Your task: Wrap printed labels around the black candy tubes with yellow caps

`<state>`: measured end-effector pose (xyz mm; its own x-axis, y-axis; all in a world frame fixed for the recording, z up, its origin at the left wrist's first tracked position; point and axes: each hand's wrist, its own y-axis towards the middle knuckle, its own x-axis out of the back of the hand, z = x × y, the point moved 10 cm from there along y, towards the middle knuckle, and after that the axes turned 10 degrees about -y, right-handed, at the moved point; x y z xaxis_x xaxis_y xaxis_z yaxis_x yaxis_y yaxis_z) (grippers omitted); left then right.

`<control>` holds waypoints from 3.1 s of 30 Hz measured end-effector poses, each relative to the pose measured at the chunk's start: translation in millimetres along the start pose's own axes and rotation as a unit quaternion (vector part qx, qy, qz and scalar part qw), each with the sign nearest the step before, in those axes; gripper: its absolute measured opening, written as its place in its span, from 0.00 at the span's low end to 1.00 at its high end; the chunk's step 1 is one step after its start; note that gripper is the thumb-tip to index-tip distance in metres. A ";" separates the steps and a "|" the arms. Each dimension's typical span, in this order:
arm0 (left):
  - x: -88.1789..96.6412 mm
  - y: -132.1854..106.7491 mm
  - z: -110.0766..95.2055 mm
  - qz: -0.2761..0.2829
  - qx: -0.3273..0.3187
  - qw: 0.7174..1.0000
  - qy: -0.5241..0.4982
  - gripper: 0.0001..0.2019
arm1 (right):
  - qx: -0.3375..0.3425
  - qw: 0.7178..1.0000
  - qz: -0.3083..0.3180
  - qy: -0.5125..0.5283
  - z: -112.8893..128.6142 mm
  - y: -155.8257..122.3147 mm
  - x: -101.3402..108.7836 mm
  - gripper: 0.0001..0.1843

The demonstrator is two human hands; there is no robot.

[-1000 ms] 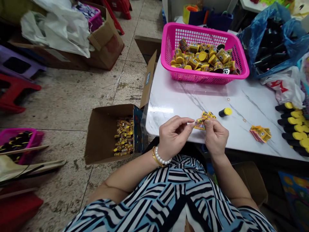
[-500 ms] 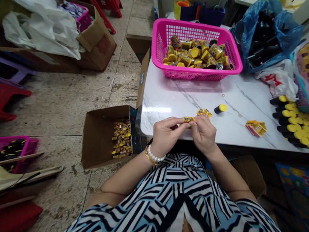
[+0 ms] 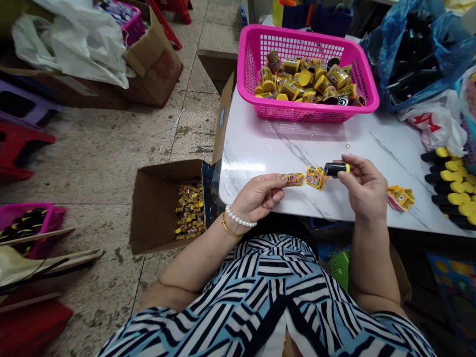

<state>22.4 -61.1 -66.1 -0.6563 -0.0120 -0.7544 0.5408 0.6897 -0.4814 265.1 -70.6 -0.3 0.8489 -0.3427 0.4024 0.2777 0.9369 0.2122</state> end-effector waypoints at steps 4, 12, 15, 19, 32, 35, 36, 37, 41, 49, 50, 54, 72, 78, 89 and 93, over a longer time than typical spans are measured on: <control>-6.9 5.8 5.6 0.011 0.017 0.999 -0.025 0.12 | -0.072 0.970 0.069 0.222 9.0 -22.5 -36.7 0.19; -17.7 5.2 8.6 0.000 0.035 0.998 -0.046 0.11 | -0.052 0.980 0.073 0.177 22.0 -28.3 -42.1 0.17; -19.6 7.2 10.7 0.013 0.032 0.998 -0.052 0.13 | -0.033 0.989 0.069 0.124 31.1 -27.3 -35.4 0.17; -21.0 9.8 11.4 0.028 0.009 0.999 -0.036 0.16 | -0.034 0.994 0.083 0.071 41.1 -26.9 -34.9 0.17; -13.8 7.2 5.4 0.016 -0.046 0.997 0.062 0.18 | 0.014 0.993 -0.038 0.113 40.2 -51.7 -46.8 0.15; -13.6 8.1 2.8 0.015 -0.053 0.996 0.066 0.18 | 0.003 0.995 -0.004 0.104 37.6 -48.0 -50.3 0.15; -13.6 8.4 2.4 0.014 -0.052 0.996 0.068 0.18 | -0.002 0.995 0.011 0.099 37.0 -46.5 -51.7 0.15; -13.8 8.6 2.3 0.014 -0.050 0.996 0.070 0.18 | 0.000 0.995 0.020 0.093 37.5 -45.1 -51.9 0.15; -16.8 8.5 3.8 0.022 -0.048 0.996 0.077 0.18 | 0.053 0.997 -0.010 0.049 47.0 -42.0 -43.3 0.14; -15.5 -0.8 -5.0 -0.010 -0.114 0.987 0.113 0.20 | 0.106 0.993 -0.046 0.005 54.9 -47.7 -39.0 0.13; -14.9 -4.6 -13.8 -0.019 -0.153 0.980 0.125 0.21 | 0.112 0.992 -0.060 0.009 55.9 -48.8 -35.3 0.13; -33.7 -12.0 -24.8 0.060 -0.204 0.959 0.188 0.28 | 0.155 0.987 -0.027 -0.013 66.9 -48.2 -38.1 0.17; -39.3 12.1 -4.6 0.108 -0.139 0.956 0.233 0.19 | 0.215 0.970 0.036 -0.105 56.9 -46.0 -38.7 0.19; -44.2 20.9 -5.0 0.113 -0.087 0.958 0.247 0.23 | 0.081 0.990 0.116 -0.013 26.0 -38.6 -53.9 0.24; -47.4 18.1 17.8 0.156 0.035 0.971 0.175 0.30 | 0.042 0.974 0.186 0.124 27.1 -25.1 -58.9 0.14; -44.2 20.6 18.1 0.138 0.011 0.978 0.154 0.30 | 0.057 0.976 0.157 0.137 27.2 -27.2 -63.2 0.10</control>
<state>72.1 -59.5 -50.7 -0.6099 0.3932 -0.6881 0.7283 0.6205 -0.2909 191.7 -76.3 -7.3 0.9769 0.0061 0.2138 -0.0545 0.9737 0.2212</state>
